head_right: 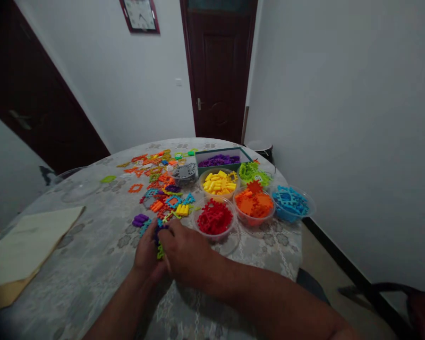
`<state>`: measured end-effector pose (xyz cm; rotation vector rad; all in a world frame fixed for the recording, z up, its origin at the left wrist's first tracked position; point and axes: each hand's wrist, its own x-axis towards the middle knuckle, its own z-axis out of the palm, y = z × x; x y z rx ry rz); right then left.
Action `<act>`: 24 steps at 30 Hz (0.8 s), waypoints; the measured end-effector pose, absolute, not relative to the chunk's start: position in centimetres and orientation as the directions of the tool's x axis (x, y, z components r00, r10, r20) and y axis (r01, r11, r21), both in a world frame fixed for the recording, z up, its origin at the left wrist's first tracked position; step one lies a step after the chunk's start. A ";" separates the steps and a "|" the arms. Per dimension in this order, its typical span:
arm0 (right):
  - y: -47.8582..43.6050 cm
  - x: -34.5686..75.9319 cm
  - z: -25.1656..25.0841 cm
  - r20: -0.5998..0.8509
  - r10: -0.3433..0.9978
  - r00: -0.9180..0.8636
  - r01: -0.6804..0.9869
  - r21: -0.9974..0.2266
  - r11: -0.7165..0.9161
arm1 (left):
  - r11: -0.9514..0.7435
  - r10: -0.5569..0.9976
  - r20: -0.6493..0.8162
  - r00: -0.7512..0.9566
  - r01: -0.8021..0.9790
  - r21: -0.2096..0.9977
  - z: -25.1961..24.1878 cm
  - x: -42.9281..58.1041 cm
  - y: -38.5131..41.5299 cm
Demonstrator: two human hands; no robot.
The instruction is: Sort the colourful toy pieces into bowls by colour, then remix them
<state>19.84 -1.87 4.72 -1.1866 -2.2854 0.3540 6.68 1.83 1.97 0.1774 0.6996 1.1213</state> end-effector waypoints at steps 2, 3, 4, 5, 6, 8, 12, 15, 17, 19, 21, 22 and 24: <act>-1.8 19.9 5.0 0.336 0.823 -0.458 0.695 -0.442 0.567 | 0.442 0.863 -0.455 0.218 -0.763 0.473 2.2 6.9 1.8; -1.8 20.0 5.1 0.335 0.827 -0.450 0.703 -0.438 0.560 | 0.443 0.859 -0.468 0.209 -0.761 0.473 2.3 7.0 1.7; -1.7 20.1 5.2 0.340 0.832 -0.439 0.709 -0.437 0.553 | 0.446 0.858 -0.470 0.210 -0.757 0.477 2.5 7.1 1.6; -1.6 20.2 5.3 0.349 0.833 -0.429 0.710 -0.440 0.550 | 0.450 0.858 -0.467 0.214 -0.752 0.482 2.6 7.2 1.5; -1.5 20.3 5.4 0.365 0.831 -0.420 0.706 -0.444 0.552 | 0.452 0.860 -0.459 0.221 -0.746 0.489 2.6 7.2 1.5; -1.3 20.9 5.8 0.422 0.817 -0.394 0.685 -0.457 0.567 | 0.450 0.871 -0.430 0.238 -0.736 0.506 2.5 7.1 1.5; -0.7 24.6 8.5 0.584 0.780 -0.226 0.675 -0.483 0.558 | 0.457 0.880 -0.387 0.277 -0.718 0.525 2.1 6.6 1.7; -1.1 30.7 11.4 0.632 0.774 -0.038 0.751 -0.492 0.440 | 0.469 0.873 -0.398 0.280 -0.702 0.536 2.2 6.5 1.7; -1.9 36.0 12.7 0.630 0.772 0.081 0.830 -0.471 0.298 | 0.473 0.872 -0.401 0.279 -0.691 0.547 2.3 6.6 1.6; -2.7 41.3 13.0 0.641 0.730 0.236 0.892 -0.441 0.100 | 0.473 0.873 -0.398 0.280 -0.685 0.555 2.4 6.8 1.5; -3.3 45.9 12.2 0.652 0.668 0.357 0.914 -0.390 -0.109 | 0.470 0.876 -0.391 0.282 -0.684 0.558 2.4 7.0 1.4; -3.4 47.7 11.5 0.652 0.645 0.398 0.911 -0.361 -0.197 | 0.467 0.878 -0.386 0.283 -0.685 0.559 2.4 7.0 1.4; -3.2 50.0 9.9 0.628 0.632 0.455 0.890 -0.303 -0.340 | 0.460 0.883 -0.372 0.287 -0.688 0.562 2.3 7.0 1.5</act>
